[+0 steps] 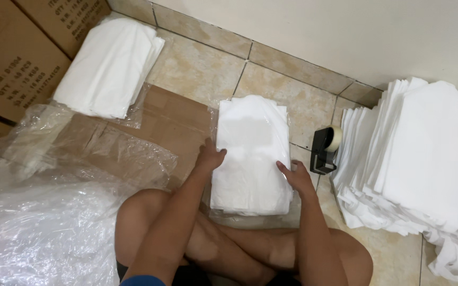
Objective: The person sits on the floor and stacks white plastic bags into a neat pile. They then wrap the stack in a clear plastic bag and secure it with tape using a tape dispenser.
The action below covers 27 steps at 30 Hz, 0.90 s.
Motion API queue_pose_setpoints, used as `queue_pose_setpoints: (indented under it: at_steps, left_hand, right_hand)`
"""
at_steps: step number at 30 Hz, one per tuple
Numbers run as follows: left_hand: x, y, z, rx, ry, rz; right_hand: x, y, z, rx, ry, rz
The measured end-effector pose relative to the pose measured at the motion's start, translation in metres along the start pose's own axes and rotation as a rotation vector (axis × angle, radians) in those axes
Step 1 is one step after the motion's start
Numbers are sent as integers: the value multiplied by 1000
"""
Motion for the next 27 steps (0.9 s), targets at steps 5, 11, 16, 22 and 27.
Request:
queue_pose_setpoints:
  at_steps: [5, 11, 16, 22, 27]
  left_hand:
    - [19, 26, 27, -8, -111, 114]
    - [38, 57, 53, -2, -120, 240]
    - [43, 91, 55, -2, -111, 159]
    - [60, 189, 117, 20, -111, 279]
    - [65, 257, 159, 192, -173, 228]
  right_hand:
    - [-63, -5, 73, -263, -3, -364]
    - [-64, -17, 72, -357, -39, -697]
    - [-89, -19, 83, -325, 49, -841]
    - [-133, -38, 88, -298, 158, -935]
    - [-181, -88, 76, -289, 188, -1093]
Point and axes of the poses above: each hand's wrist, its own z-axis away from the middle knuckle, its own y-axis out of the back of the hand, x = y × z, the point moved 4 cm from there along -z, towards the middle knuckle, and after that the axes turned 8 degrees about -z, right-handed, at the moved point
